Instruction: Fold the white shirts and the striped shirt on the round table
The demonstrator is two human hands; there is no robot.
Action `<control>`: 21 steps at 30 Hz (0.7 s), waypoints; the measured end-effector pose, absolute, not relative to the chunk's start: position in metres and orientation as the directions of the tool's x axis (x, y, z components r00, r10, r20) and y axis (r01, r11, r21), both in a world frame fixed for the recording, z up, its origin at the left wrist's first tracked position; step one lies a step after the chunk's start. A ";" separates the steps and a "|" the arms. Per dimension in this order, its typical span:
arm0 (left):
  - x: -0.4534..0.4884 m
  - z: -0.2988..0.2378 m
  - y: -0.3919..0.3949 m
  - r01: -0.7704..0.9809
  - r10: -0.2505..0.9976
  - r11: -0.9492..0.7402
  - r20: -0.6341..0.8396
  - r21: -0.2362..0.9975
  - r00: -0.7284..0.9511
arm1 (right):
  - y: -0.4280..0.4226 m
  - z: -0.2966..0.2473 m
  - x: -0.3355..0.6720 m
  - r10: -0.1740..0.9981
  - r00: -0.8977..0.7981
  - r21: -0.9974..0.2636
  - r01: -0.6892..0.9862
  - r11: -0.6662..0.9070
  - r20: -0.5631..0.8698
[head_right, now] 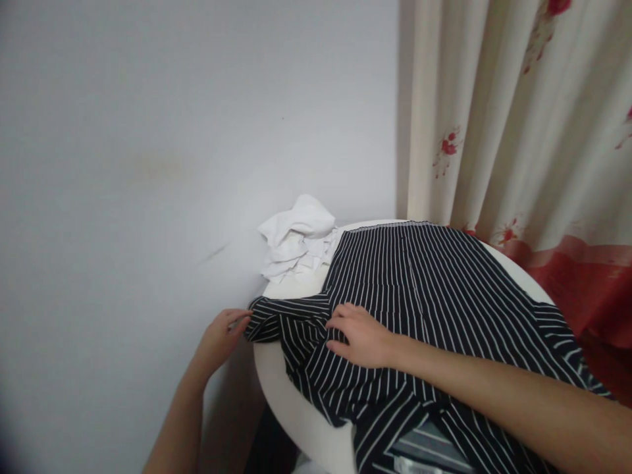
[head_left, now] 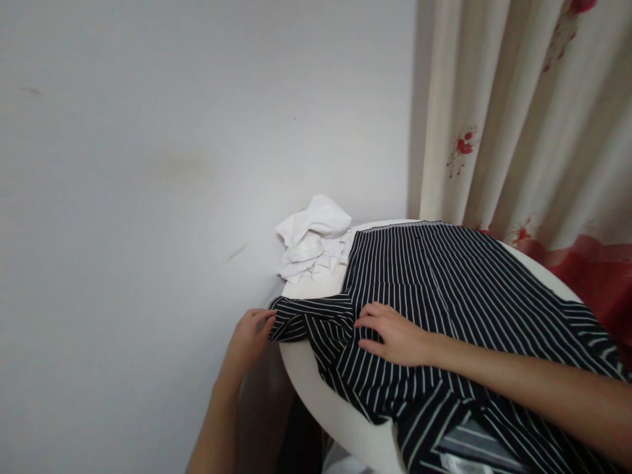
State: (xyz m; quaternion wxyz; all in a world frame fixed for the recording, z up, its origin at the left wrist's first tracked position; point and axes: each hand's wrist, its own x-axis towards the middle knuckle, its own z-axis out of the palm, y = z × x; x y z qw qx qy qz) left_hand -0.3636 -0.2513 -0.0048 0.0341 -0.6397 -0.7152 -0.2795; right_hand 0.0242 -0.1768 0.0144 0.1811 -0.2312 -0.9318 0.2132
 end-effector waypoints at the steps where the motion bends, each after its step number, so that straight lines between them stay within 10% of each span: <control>1: -0.362 -0.009 -0.255 0.931 0.889 0.004 0.425 0.366 -0.171 | -0.185 0.015 0.018 0.475 -0.845 -0.485 0.317 0.815 0.245; 17: -0.308 -0.015 -0.290 0.827 0.901 -0.313 0.422 0.467 0.103 | -0.216 0.006 -0.007 0.240 -0.947 -0.541 0.090 0.836 0.214; 21: -0.329 -0.033 -0.284 0.783 0.897 -0.149 0.416 0.603 -0.149 | -0.218 0.005 -0.005 0.243 -0.946 -0.516 0.101 0.850 0.214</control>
